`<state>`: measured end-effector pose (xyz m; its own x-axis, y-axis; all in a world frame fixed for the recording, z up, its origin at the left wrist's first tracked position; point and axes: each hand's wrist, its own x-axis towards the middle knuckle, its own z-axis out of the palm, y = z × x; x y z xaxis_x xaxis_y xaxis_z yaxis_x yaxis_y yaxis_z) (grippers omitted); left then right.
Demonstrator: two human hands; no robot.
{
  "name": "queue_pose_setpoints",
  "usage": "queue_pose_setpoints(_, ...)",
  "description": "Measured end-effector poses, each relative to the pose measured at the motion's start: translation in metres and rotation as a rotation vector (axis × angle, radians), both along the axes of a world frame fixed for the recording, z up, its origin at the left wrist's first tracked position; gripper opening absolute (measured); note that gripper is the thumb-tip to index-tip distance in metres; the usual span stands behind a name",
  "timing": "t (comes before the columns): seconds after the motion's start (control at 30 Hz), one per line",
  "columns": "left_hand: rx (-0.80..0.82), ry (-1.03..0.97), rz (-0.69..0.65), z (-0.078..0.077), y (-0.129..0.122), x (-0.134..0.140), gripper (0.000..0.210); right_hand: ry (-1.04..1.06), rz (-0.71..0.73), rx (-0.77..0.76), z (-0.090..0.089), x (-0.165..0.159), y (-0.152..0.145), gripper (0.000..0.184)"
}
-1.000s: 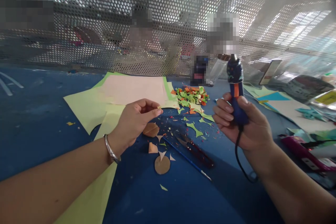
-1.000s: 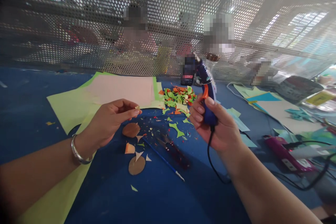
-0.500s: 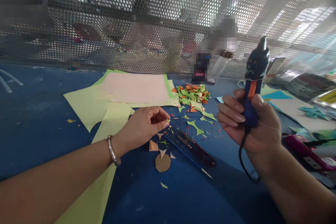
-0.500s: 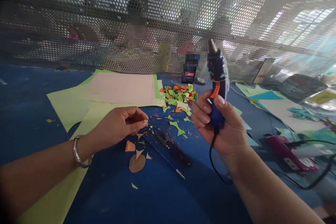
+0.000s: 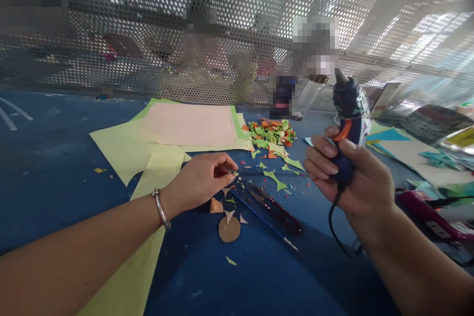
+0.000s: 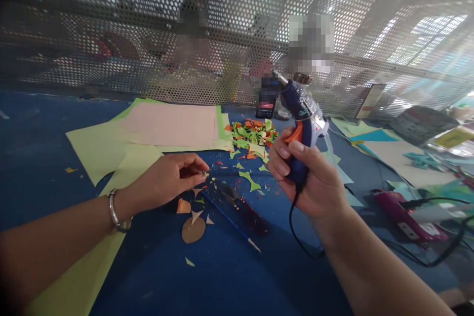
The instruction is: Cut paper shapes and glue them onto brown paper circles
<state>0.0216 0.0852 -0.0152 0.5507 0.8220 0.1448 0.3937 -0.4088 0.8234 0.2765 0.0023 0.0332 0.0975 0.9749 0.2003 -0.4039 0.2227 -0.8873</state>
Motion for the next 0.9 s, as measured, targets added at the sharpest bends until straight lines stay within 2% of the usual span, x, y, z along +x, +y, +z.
queue_pose_setpoints(0.47, 0.034, 0.119, 0.009, -0.001, 0.002, 0.000, 0.019, -0.082, 0.034, -0.037, -0.008, 0.004, 0.007, 0.010)
queue_pose_setpoints(0.6, 0.144, 0.207, 0.047, 0.004, 0.001, -0.003, 0.017, -0.154, 0.012, -0.041, -0.013, 0.010, 0.011, 0.006)
queue_pose_setpoints(0.7, 0.277, 0.329, 0.013, 0.006, 0.003, -0.005, 0.015, -0.233, -0.009, -0.037, -0.017, 0.014, 0.013, 0.003)
queue_pose_setpoints(0.9, 0.469, 0.449, -0.037, 0.001, 0.008, -0.007, 0.011, -0.460, -0.106, -0.165, -0.030, 0.014, 0.014, 0.010)
